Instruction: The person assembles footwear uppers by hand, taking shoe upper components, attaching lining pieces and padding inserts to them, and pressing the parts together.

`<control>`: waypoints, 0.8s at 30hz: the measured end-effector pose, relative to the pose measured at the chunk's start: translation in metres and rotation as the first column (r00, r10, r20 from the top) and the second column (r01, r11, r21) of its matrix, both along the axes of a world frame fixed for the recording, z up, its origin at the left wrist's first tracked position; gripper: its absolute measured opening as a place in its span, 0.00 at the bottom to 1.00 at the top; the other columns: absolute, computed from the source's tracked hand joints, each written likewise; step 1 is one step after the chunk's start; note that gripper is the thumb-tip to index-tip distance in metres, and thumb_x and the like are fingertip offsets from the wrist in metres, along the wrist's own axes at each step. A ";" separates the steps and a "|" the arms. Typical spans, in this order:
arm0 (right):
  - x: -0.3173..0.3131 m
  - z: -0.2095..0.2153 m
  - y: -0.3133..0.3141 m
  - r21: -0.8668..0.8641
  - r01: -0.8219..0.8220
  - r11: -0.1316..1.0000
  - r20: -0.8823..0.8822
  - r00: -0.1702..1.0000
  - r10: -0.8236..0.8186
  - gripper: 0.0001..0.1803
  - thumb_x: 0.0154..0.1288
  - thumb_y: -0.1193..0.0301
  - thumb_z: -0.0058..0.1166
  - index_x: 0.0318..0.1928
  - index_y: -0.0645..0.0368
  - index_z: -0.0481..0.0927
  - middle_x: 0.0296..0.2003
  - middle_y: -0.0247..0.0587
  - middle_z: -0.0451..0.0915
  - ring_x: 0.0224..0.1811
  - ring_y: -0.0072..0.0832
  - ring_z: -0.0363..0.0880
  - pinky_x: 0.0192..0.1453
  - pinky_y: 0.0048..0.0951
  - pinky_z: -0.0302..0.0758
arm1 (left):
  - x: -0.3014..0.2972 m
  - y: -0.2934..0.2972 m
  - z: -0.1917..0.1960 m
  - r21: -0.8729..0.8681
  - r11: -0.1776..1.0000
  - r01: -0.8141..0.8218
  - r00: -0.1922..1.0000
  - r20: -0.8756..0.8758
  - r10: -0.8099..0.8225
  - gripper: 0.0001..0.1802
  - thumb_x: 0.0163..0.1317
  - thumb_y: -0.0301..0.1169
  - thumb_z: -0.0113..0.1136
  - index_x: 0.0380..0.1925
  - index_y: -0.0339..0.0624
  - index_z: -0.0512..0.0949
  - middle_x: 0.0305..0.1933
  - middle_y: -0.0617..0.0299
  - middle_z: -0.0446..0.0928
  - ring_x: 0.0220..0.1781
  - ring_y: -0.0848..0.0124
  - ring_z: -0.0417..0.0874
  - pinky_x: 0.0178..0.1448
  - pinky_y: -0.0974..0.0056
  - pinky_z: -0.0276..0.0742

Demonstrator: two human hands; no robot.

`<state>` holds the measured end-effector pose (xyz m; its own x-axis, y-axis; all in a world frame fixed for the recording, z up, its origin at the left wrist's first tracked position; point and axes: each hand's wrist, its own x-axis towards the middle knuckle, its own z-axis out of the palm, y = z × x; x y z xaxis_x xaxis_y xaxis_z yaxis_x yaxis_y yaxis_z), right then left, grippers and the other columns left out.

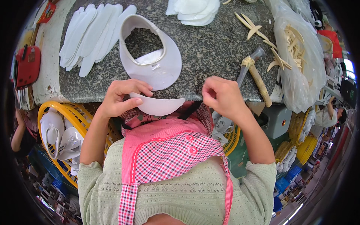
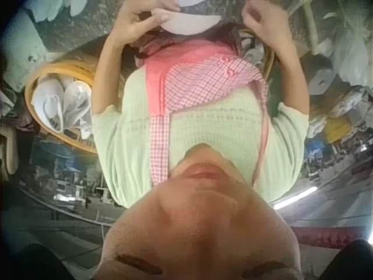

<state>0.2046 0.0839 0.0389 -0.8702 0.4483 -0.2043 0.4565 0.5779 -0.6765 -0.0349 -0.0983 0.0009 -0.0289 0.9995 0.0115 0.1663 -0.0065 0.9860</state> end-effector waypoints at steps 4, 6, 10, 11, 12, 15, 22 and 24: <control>-0.038 -0.001 -0.011 -0.005 0.061 0.998 -0.256 0.965 -0.060 0.03 0.52 0.76 0.56 0.27 0.61 0.75 0.23 0.37 0.75 0.22 0.25 0.75 0.25 0.25 0.70 | -0.001 0.004 0.006 -0.049 0.995 0.090 0.991 -0.090 -0.094 0.10 0.48 0.31 0.61 0.28 0.34 0.80 0.31 0.55 0.81 0.42 0.61 0.81 0.46 0.62 0.75; -0.054 -0.015 -0.012 0.130 0.026 0.991 -0.187 0.982 -0.001 0.04 0.53 0.74 0.55 0.27 0.60 0.75 0.25 0.39 0.76 0.25 0.31 0.77 0.28 0.29 0.72 | 0.000 0.005 0.005 -0.049 0.995 0.083 0.992 -0.096 -0.087 0.09 0.48 0.30 0.61 0.27 0.34 0.80 0.31 0.55 0.80 0.41 0.61 0.82 0.45 0.62 0.76; -0.066 -0.016 -0.013 0.314 -0.084 0.946 0.004 0.996 0.088 0.05 0.52 0.72 0.54 0.26 0.60 0.76 0.26 0.43 0.79 0.29 0.40 0.80 0.31 0.36 0.76 | 0.006 0.005 0.001 -0.015 0.999 0.030 0.995 -0.100 -0.031 0.07 0.47 0.28 0.62 0.24 0.34 0.79 0.28 0.56 0.79 0.40 0.61 0.82 0.44 0.62 0.76; -0.068 -0.015 -0.014 0.312 -0.088 0.946 0.007 0.996 0.091 0.05 0.52 0.72 0.54 0.26 0.60 0.76 0.26 0.43 0.79 0.29 0.40 0.80 0.31 0.36 0.76 | 0.006 0.005 0.001 -0.016 1.000 0.027 0.995 -0.097 -0.028 0.07 0.47 0.28 0.62 0.24 0.34 0.79 0.28 0.56 0.79 0.40 0.61 0.82 0.44 0.62 0.76; -0.071 -0.015 -0.015 0.384 -0.135 0.913 0.040 0.991 0.130 0.04 0.49 0.73 0.55 0.25 0.61 0.76 0.25 0.44 0.78 0.28 0.40 0.81 0.31 0.36 0.76 | 0.006 0.006 0.002 -0.017 1.000 0.020 0.995 -0.101 -0.022 0.07 0.47 0.27 0.62 0.24 0.34 0.79 0.28 0.56 0.79 0.39 0.62 0.82 0.43 0.63 0.76; -0.085 -0.010 -0.022 0.487 -0.227 0.843 0.113 0.974 0.197 0.04 0.44 0.75 0.55 0.24 0.62 0.77 0.23 0.44 0.78 0.26 0.39 0.81 0.28 0.35 0.77 | 0.004 0.005 0.001 -0.017 1.000 0.022 0.994 -0.103 -0.023 0.06 0.47 0.27 0.62 0.23 0.35 0.79 0.28 0.56 0.79 0.39 0.62 0.82 0.43 0.63 0.76; -0.088 -0.019 -0.026 0.612 -0.258 0.748 0.117 0.964 0.237 0.06 0.41 0.74 0.57 0.24 0.61 0.76 0.23 0.42 0.78 0.25 0.37 0.81 0.27 0.33 0.77 | 0.005 0.003 0.000 0.025 0.999 0.031 0.985 -0.170 -0.026 0.06 0.48 0.27 0.63 0.24 0.35 0.79 0.27 0.56 0.79 0.38 0.62 0.82 0.43 0.63 0.76; -0.085 -0.022 -0.024 0.596 -0.219 0.773 0.065 0.972 0.226 0.07 0.41 0.74 0.57 0.24 0.61 0.76 0.23 0.42 0.78 0.25 0.37 0.81 0.27 0.33 0.77 | 0.006 0.003 -0.002 0.036 0.999 0.023 0.986 -0.169 -0.017 0.06 0.48 0.27 0.63 0.24 0.35 0.79 0.28 0.56 0.79 0.38 0.62 0.82 0.43 0.63 0.76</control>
